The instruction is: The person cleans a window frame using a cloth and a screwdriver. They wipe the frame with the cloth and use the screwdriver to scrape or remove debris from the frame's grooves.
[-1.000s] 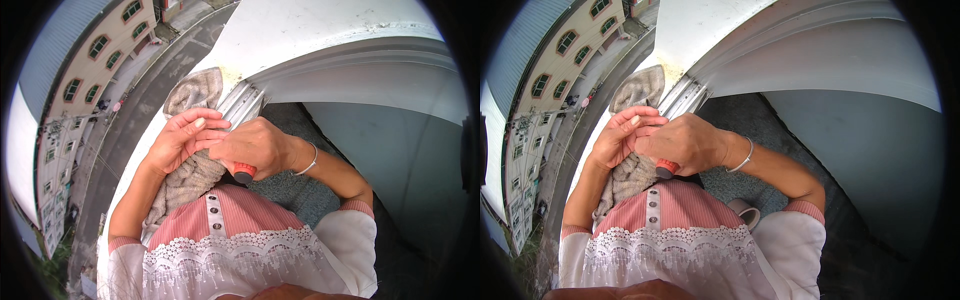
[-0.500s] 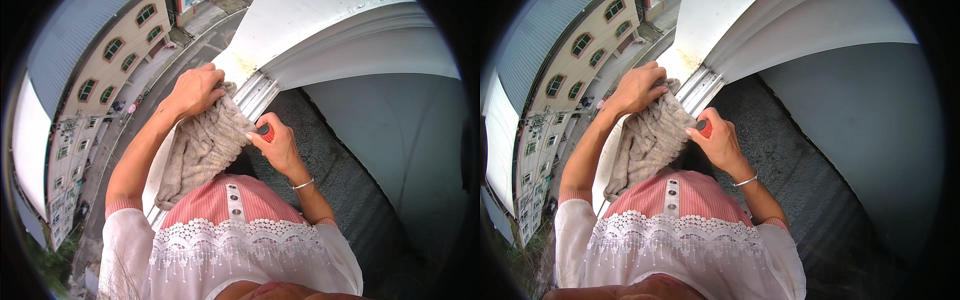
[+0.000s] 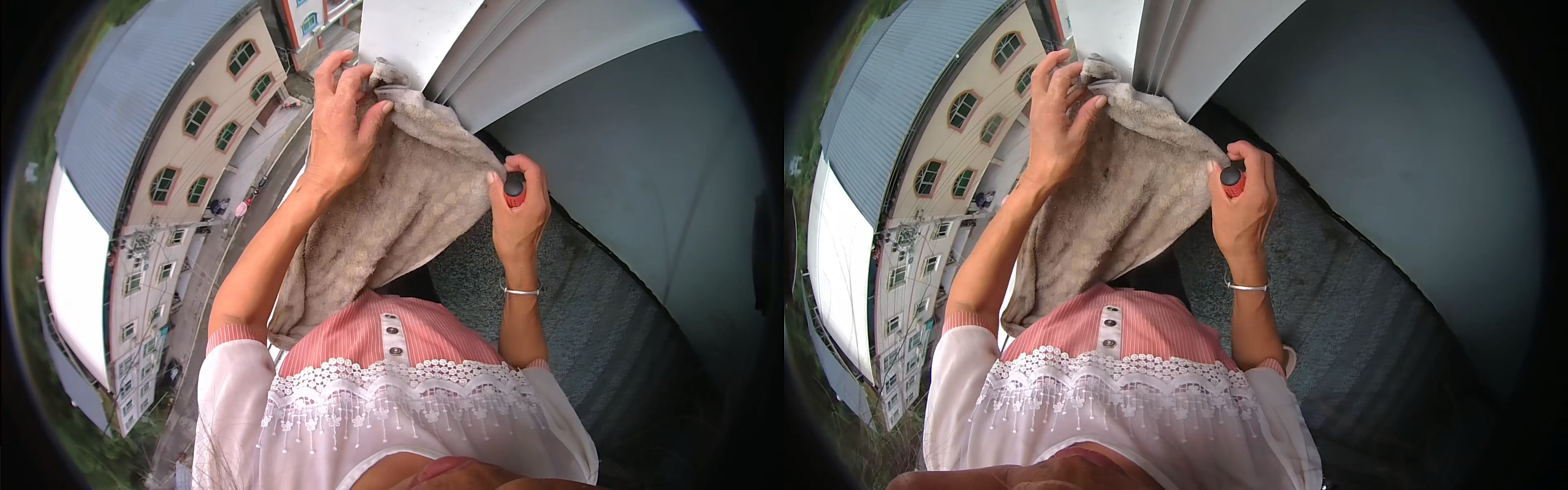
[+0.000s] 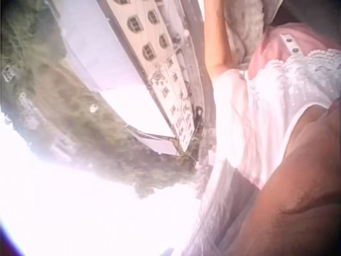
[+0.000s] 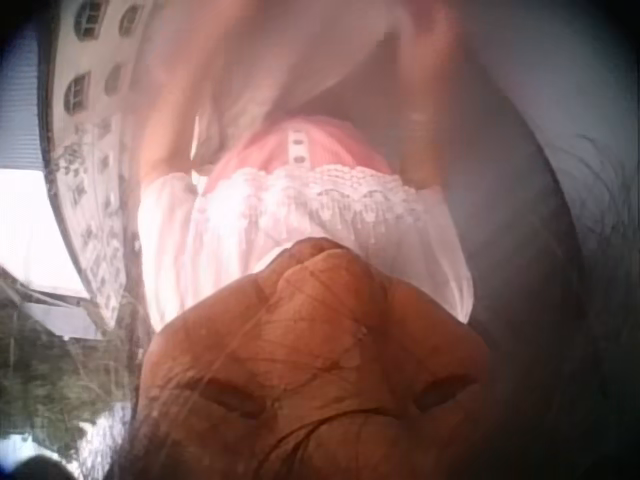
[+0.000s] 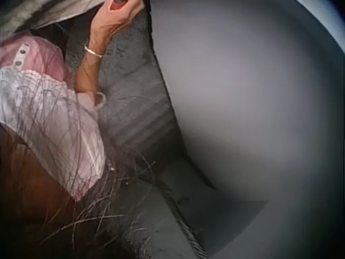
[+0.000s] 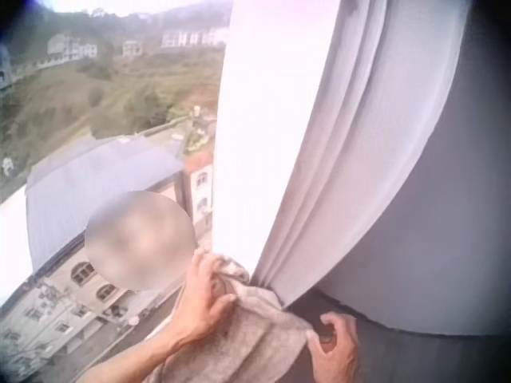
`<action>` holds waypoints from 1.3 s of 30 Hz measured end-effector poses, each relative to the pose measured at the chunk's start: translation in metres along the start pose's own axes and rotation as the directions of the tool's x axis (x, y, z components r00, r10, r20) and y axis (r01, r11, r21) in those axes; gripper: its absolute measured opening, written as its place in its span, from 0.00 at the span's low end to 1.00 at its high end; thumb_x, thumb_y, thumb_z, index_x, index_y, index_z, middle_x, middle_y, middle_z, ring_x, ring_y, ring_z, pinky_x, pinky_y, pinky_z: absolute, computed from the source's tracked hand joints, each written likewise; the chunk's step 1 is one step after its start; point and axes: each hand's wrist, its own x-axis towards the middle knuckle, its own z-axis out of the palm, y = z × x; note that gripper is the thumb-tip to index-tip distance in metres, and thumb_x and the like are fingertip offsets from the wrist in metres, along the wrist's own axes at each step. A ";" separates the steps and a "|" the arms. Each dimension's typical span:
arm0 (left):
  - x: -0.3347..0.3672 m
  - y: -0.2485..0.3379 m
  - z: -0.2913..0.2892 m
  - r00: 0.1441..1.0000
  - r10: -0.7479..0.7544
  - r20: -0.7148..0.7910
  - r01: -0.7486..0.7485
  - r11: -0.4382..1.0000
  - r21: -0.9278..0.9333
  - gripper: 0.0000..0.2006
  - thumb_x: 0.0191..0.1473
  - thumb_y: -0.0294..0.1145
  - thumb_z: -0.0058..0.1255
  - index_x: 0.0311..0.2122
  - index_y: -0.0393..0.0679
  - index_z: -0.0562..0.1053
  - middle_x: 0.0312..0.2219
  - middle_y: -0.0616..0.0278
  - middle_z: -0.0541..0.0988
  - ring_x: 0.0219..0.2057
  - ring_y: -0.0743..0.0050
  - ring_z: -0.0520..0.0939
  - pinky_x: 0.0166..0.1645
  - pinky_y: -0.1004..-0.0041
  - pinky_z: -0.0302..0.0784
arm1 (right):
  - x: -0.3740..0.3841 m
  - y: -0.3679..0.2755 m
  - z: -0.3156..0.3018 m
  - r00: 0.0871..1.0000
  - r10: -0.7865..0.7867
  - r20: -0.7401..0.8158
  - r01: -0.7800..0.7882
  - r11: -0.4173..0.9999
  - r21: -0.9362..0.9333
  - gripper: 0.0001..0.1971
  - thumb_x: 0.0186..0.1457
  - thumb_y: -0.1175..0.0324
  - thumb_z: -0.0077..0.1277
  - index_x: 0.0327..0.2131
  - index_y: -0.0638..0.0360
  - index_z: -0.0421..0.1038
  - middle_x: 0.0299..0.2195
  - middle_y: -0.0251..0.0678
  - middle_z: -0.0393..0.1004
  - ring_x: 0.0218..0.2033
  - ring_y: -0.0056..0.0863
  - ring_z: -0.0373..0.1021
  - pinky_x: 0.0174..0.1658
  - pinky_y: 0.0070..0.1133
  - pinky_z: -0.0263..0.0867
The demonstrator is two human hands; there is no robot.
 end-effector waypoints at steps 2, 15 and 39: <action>-0.020 -0.010 0.009 0.958 -0.225 0.178 0.201 0.969 0.142 0.39 0.56 0.25 0.63 0.68 0.49 0.54 0.69 0.45 0.45 0.62 0.42 0.70 0.65 0.54 0.73 | -0.010 0.004 -0.008 0.997 0.070 0.018 -0.071 0.996 0.058 0.15 0.55 0.77 0.63 0.45 0.62 0.71 0.29 0.33 0.70 0.28 0.19 0.69 0.35 0.18 0.67; -0.062 -0.010 0.009 0.952 0.009 0.307 -0.054 0.989 0.138 0.21 0.47 0.21 0.63 0.49 0.42 0.76 0.61 0.42 0.59 0.50 0.46 0.75 0.57 0.57 0.73 | 0.007 -0.076 0.011 0.799 -0.589 -0.123 0.428 0.412 0.805 0.21 0.43 0.80 0.62 0.44 0.59 0.70 0.22 0.31 0.69 0.16 0.23 0.67 0.17 0.20 0.62; -0.072 0.016 0.035 0.908 -0.026 0.419 0.145 0.956 -0.256 0.19 0.58 0.24 0.58 0.55 0.37 0.72 0.40 0.52 0.79 0.40 0.56 0.83 0.46 0.66 0.80 | 0.010 -0.037 0.072 0.964 0.204 -0.169 0.077 0.396 0.915 0.09 0.66 0.76 0.42 0.48 0.63 0.64 0.17 0.26 0.58 0.17 0.15 0.54 0.22 0.17 0.55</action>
